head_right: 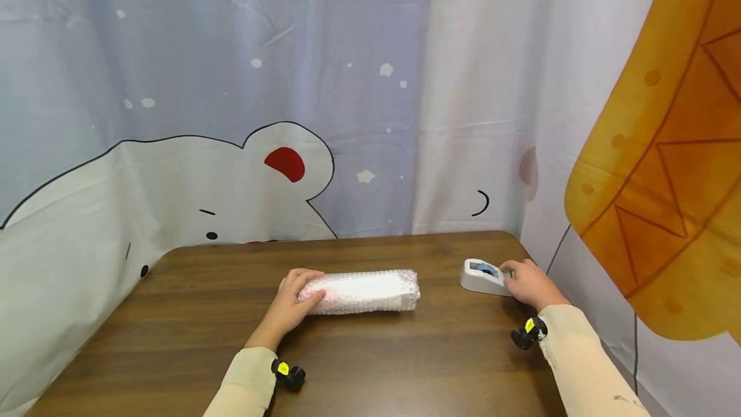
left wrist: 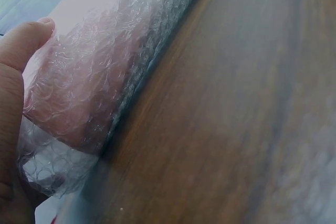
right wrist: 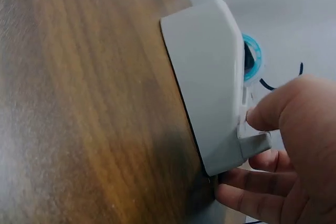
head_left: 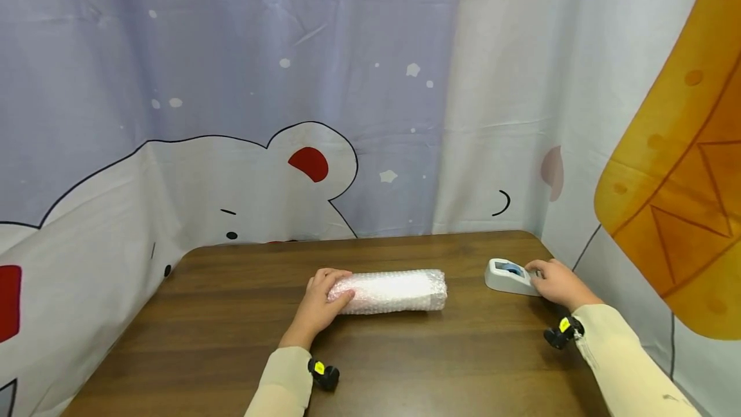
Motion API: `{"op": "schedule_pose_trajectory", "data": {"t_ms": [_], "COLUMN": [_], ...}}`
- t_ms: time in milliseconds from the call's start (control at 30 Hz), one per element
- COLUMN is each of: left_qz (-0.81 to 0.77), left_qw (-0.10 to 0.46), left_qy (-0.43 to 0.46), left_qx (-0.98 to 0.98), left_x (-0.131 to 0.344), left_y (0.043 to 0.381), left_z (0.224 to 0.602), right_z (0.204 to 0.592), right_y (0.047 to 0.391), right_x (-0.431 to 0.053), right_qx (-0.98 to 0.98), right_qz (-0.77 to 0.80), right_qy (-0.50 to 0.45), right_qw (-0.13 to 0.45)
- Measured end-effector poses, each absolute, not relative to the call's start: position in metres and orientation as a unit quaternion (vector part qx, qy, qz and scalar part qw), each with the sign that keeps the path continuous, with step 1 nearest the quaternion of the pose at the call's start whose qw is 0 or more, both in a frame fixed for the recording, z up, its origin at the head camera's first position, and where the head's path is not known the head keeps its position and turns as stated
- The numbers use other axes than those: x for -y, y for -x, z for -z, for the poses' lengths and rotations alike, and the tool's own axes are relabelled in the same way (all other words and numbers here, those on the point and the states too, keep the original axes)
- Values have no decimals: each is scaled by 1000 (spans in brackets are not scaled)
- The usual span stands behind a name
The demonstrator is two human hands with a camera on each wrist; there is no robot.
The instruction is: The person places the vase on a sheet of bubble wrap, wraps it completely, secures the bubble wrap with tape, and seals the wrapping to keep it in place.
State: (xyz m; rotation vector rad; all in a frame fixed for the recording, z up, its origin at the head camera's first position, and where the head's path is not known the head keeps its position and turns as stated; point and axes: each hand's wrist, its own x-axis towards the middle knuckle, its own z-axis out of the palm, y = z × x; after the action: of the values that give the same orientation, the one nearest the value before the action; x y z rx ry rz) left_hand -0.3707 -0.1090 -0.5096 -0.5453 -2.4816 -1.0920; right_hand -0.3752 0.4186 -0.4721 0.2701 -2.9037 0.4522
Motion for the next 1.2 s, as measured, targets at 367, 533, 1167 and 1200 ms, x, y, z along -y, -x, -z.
{"op": "schedule_pose_trajectory", "data": {"t_ms": [367, 533, 1167, 1200], "left_qz": [386, 390, 395, 395], "left_qw": [178, 176, 185, 186], "left_qy": [193, 191, 204, 205], "left_qx": [884, 883, 876, 876], "left_x": [109, 109, 110, 110], "left_y": [373, 373, 371, 371], "left_z": [507, 506, 508, 508], "right_z": [471, 471, 444, 446], "right_y": [372, 374, 375, 375], "right_x": [-422, -424, -419, -422], "right_qx": [978, 972, 903, 896], "right_qz": [-142, -204, -421, -435], "right_qy": [-79, -64, 21, 32], "right_qw": [128, 96, -84, -84]}}
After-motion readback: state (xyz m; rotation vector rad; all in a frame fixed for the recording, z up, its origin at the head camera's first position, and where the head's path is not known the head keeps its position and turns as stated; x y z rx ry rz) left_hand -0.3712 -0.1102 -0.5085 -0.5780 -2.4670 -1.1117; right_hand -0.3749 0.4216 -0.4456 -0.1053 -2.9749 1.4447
